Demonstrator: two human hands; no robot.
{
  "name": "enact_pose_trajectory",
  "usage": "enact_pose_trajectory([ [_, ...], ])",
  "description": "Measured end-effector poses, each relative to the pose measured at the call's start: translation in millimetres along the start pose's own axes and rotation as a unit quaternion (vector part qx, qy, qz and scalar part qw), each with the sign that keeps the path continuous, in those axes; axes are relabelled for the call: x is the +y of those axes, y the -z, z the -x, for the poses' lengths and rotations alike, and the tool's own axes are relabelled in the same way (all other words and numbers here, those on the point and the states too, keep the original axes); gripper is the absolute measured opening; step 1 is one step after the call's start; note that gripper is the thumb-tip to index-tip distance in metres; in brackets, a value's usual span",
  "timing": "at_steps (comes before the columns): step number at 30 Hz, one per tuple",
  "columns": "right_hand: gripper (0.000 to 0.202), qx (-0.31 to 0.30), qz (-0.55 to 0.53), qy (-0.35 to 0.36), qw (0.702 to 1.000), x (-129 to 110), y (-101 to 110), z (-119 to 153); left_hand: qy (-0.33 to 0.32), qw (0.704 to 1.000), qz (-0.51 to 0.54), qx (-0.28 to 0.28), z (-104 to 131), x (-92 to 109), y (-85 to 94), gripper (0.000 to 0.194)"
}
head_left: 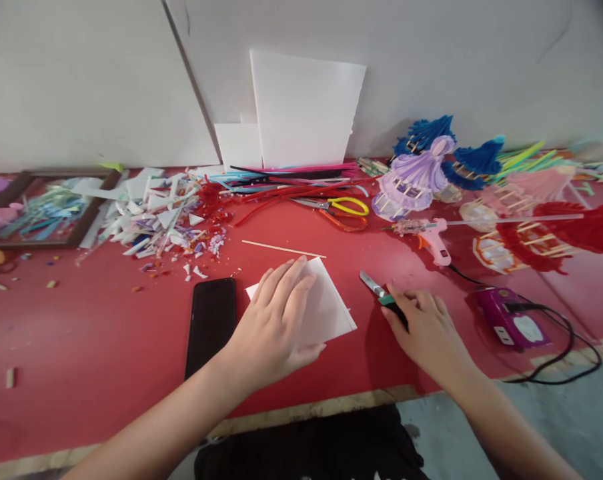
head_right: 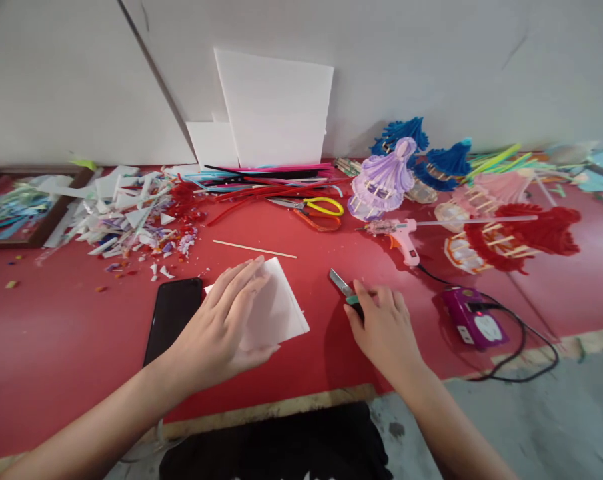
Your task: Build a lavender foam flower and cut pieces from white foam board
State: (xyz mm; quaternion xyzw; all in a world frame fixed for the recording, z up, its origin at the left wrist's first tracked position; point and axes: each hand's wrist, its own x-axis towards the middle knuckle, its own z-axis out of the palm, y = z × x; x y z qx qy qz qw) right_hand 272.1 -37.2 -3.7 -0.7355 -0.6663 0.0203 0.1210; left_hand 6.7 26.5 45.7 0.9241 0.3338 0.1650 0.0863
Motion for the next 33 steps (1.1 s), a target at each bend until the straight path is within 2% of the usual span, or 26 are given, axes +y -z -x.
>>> enact_pose_trajectory([
  [2, 0.038, 0.038, -0.079, -0.009, 0.996, -15.8, 7.4, -12.0, -0.005, 1.0, 0.001, -0.017, 2.6, -0.8, 2.9, 0.075],
  [3, 0.036, 0.043, -0.148, -0.014, 0.988, -25.0, 12.0, -17.6, -0.009, 1.0, 0.001, -0.027, 3.7, -1.0, 3.8, 0.074],
  [4, 0.034, 0.021, -0.229, -0.022, 0.973, -34.5, 16.7, -22.8, -0.015, 0.999, 0.0, -0.037, 4.5, -1.1, 4.4, 0.074],
  [5, 0.032, -0.016, -0.317, -0.04, 0.947, -43.8, 21.2, -27.3, -0.025, 0.999, -0.001, -0.044, 5.2, -1.1, 4.8, 0.074],
  [7, 0.034, -0.105, -0.468, -0.068, 0.875, -60.2, 28.2, -34.3, -0.046, 0.998, -0.005, -0.053, 6.3, -1.1, 5.1, 0.075],
  [8, 0.033, -0.136, -0.515, -0.078, 0.843, -66.6, 30.2, -37.1, -0.055, 0.997, -0.009, -0.054, 6.8, -1.1, 5.2, 0.077],
  [10, 0.029, -0.172, -0.557, -0.086, 0.808, -75.0, 31.5, -41.8, -0.067, 0.996, -0.016, -0.051, 8.2, -1.5, 5.1, 0.079],
  [16, 0.02, -0.248, -0.585, -0.049, 0.771, -77.2, 29.2, -53.7, -0.058, 0.998, -0.007, -0.038, 14.5, -3.2, 5.1, 0.08],
  [21, 0.02, -0.274, -0.613, -0.047, 0.739, -78.0, 30.4, -57.5, -0.043, 0.998, 0.035, -0.024, 18.4, -3.1, 7.0, 0.08],
  [30, 0.017, -0.24, -0.645, -0.073, 0.722, -84.7, 28.7, -51.6, -0.034, 0.996, 0.078, 0.015, 17.5, -2.3, 3.9, 0.084],
  [33, 0.016, -0.249, -0.652, -0.07, 0.713, -85.2, 31.9, -50.7, -0.037, 0.997, 0.067, 0.026, 17.2, -1.9, 3.3, 0.083],
])
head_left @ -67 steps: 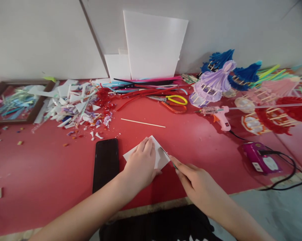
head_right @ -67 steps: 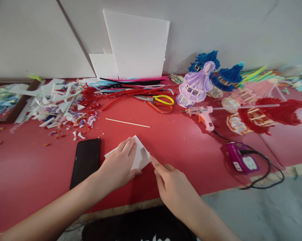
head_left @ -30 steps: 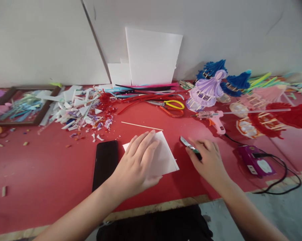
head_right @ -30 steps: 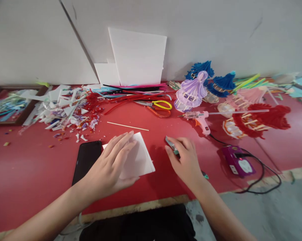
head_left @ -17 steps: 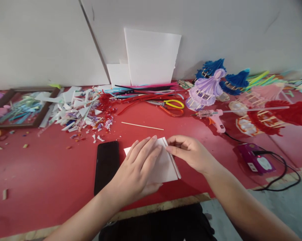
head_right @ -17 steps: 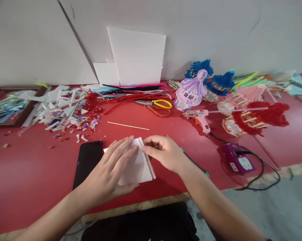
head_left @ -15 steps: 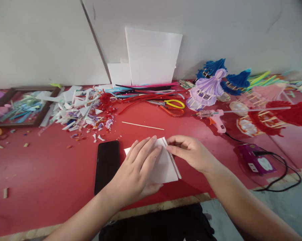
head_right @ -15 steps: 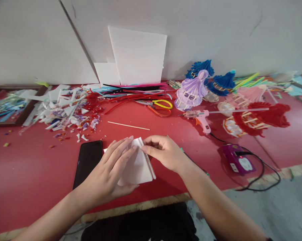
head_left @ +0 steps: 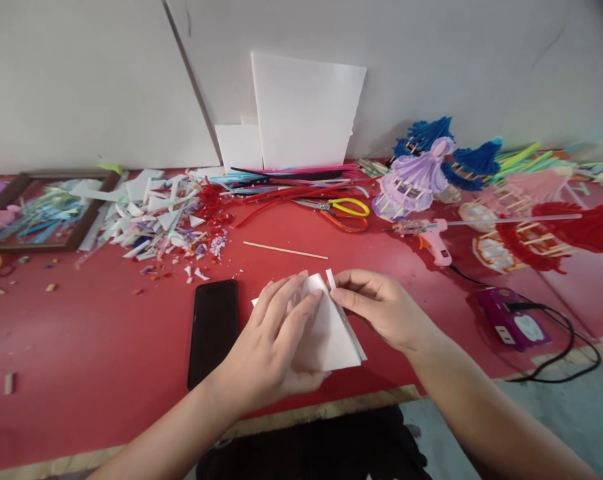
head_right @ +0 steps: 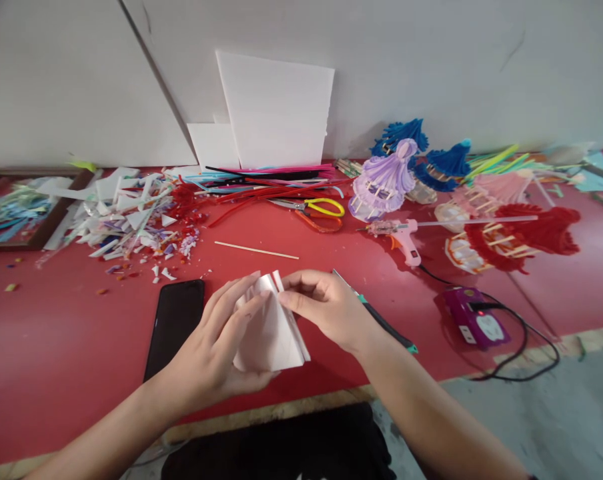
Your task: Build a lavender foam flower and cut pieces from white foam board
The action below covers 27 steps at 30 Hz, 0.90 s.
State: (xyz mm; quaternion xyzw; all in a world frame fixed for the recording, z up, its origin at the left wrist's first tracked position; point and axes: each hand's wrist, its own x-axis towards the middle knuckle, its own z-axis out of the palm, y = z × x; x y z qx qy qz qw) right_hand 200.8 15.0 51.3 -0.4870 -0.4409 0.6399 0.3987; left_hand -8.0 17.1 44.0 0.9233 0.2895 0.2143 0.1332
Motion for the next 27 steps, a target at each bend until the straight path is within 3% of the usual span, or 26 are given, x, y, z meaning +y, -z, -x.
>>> enact_pose_trajectory([
  [5, 0.019, -0.023, 0.085, -0.042, 0.995, -4.9, 1.3, 4.0, 0.001, 1.0, -0.027, 0.002, 2.4, -0.6, -0.1, 0.08],
  [14, 0.019, 0.067, 0.141, -0.008, 0.988, -5.3, -6.9, 4.4, 0.026, 0.998, -0.046, 0.046, 1.8, 3.1, -5.0, 0.076],
  [27, 0.019, 0.146, 0.127, 0.032, 0.981, -0.7, -12.5, 4.0, 0.07, 0.994, -0.044, 0.069, -3.8, 9.4, -11.3, 0.076],
])
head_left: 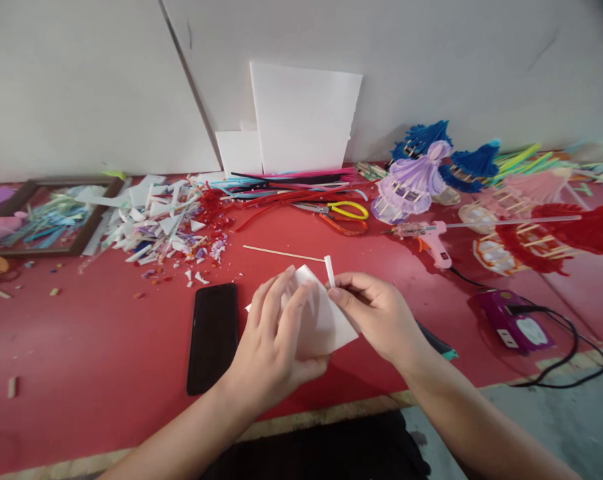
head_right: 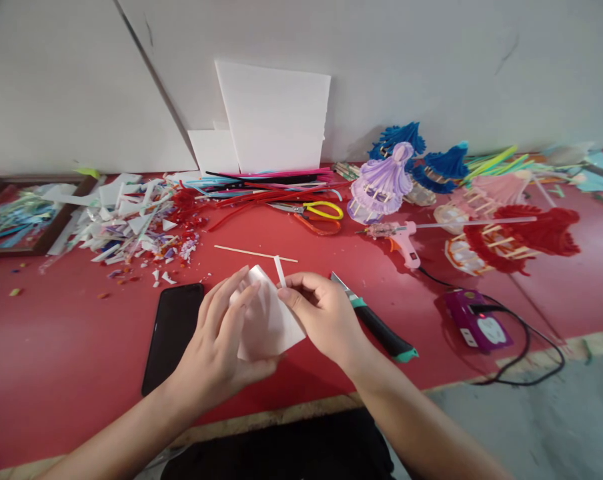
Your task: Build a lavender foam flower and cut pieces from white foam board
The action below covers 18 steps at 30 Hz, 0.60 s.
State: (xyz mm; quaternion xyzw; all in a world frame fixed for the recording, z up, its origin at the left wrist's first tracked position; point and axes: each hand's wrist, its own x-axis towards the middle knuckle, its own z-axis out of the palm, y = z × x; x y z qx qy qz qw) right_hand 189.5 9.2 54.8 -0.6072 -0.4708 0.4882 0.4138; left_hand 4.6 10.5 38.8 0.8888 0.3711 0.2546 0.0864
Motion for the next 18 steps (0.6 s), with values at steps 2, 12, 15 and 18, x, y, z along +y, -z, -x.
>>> enact_pose_trajectory([
  [2, 0.021, -0.008, -0.022, -0.012, 1.0, 1.7, 1.1, -0.5, 0.002, 1.0, 0.001, 0.001, -0.7, 0.4, -0.4, 0.075],
  [12, 0.021, -0.157, -0.199, -0.084, 0.964, 8.7, 12.0, 2.2, -0.039, 0.999, 0.016, 0.013, -0.9, -6.3, 4.0, 0.074],
  [15, 0.021, -0.177, -0.248, -0.096, 0.948, 7.7, 11.1, 4.0, -0.038, 0.999, 0.032, -0.01, 1.2, -8.0, 5.7, 0.077],
  [18, 0.023, -0.179, -0.245, -0.102, 0.947, 6.5, 10.5, 4.6, -0.046, 0.998, 0.037, -0.029, 2.4, -9.7, 6.2, 0.079],
])
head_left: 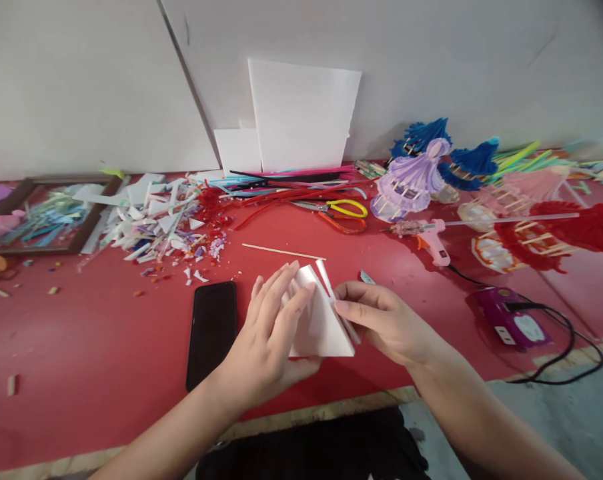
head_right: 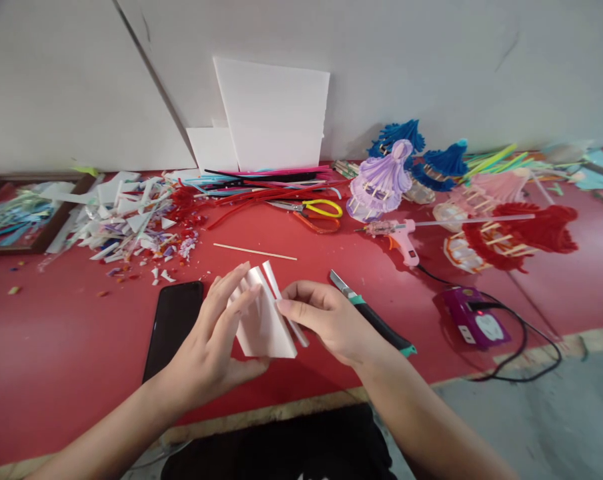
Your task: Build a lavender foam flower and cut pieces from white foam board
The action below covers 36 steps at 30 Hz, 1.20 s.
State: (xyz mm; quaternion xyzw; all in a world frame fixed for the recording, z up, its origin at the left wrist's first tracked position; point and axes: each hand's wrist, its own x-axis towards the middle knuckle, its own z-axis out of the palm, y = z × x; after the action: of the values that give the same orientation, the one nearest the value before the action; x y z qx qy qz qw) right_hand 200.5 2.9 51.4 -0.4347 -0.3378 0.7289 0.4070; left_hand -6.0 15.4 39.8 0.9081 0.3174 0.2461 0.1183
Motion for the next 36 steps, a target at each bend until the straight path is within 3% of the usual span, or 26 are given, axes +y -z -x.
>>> enact_pose_trajectory([
  [9, 0.025, -0.043, 0.055, 0.016, 0.997, -0.5, -1.6, 3.0, -0.039, 0.999, 0.034, 0.016, -1.4, 0.1, -3.0, 0.077],
  [14, 0.027, -0.027, 0.066, -0.003, 0.997, -0.3, -4.4, 6.3, -0.036, 0.998, 0.044, 0.014, 0.4, 1.7, -4.4, 0.078],
  [26, 0.024, -0.016, 0.11, 0.031, 0.993, -1.1, -10.7, 15.6, -0.027, 0.993, 0.102, 0.05, 1.1, 7.4, -8.8, 0.079],
  [36, 0.028, -0.029, 0.123, 0.057, 0.99, -2.9, -14.0, 15.6, -0.024, 0.988, 0.129, 0.079, 0.0, 10.2, -9.3, 0.096],
])
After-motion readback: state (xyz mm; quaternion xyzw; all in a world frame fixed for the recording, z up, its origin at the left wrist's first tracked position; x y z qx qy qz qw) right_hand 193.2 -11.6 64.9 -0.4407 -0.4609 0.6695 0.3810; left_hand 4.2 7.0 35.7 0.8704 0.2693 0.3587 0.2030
